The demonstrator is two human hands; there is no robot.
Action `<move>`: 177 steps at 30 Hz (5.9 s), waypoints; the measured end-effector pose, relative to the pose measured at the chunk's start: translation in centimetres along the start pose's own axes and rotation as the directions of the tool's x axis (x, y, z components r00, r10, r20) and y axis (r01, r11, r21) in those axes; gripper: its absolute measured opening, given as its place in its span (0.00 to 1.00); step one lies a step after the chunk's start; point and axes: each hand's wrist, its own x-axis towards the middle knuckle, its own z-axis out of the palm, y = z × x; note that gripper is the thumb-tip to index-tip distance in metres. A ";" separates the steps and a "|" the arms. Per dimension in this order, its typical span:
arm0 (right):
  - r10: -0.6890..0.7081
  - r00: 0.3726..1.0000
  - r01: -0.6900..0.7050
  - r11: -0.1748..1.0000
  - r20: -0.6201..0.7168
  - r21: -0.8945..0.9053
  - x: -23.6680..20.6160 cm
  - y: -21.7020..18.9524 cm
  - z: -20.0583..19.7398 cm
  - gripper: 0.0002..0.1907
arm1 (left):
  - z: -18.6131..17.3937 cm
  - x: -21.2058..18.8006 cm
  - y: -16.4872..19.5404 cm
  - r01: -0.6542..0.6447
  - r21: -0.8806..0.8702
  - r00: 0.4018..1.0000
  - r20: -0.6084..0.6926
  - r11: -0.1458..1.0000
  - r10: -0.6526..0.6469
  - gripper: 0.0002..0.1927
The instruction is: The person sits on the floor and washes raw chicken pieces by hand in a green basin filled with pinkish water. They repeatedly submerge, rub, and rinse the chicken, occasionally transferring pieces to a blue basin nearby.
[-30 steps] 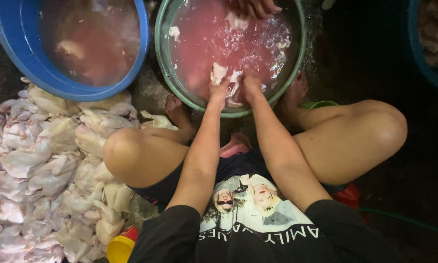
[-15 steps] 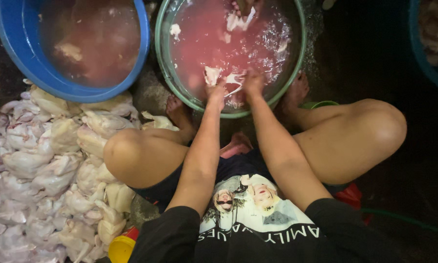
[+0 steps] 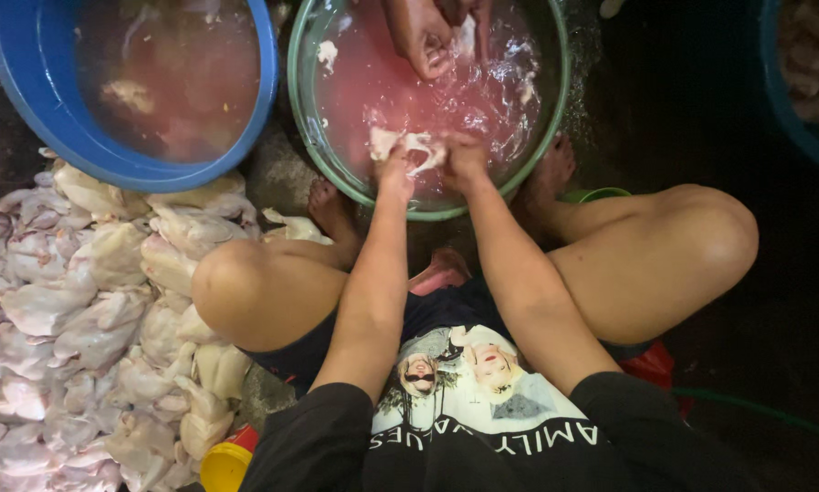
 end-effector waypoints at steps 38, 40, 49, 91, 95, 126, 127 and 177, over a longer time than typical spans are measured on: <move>-0.894 0.325 0.855 0.138 -0.309 0.500 -5.0 -32.6 -19.5 0.41 | 0.0 0.2 -3.1 -0.310 0.845 0.920 0.382 -0.436 0.088 0.35; -0.806 0.410 0.898 0.275 -0.427 0.343 -4.9 -31.1 -19.2 0.44 | 0.0 1.1 -3.6 -0.264 0.829 0.964 0.230 -0.492 -0.130 0.23; -0.703 0.698 0.692 0.712 -0.138 -0.122 0.2 -13.3 -3.4 0.23 | -0.9 2.4 -2.9 -0.472 0.881 0.819 0.420 0.042 0.390 0.27; -0.893 0.391 0.446 0.396 -0.223 -0.803 0.4 -1.8 -1.3 0.36 | 0.8 0.6 0.5 -0.149 0.031 0.983 -0.108 0.988 0.151 0.26; -0.726 0.688 0.541 0.489 0.025 -0.684 -0.5 -0.5 0.2 0.34 | 1.4 0.3 -0.4 -0.092 0.059 0.990 0.113 0.994 0.085 0.26; -0.104 0.995 0.102 0.987 0.004 0.124 1.0 -1.4 -0.5 0.08 | 1.1 0.8 -0.2 -0.047 -0.028 0.968 0.246 0.999 0.052 0.17; -0.124 0.992 0.119 0.982 0.021 0.145 0.9 -1.5 -0.4 0.07 | 1.1 0.8 -0.3 -0.010 0.003 0.964 0.266 1.000 0.009 0.17; 0.089 0.991 -0.058 0.957 0.097 -0.286 1.4 -1.8 -0.8 0.15 | 2.6 -3.2 0.4 -0.493 0.812 0.855 0.386 0.312 0.346 0.08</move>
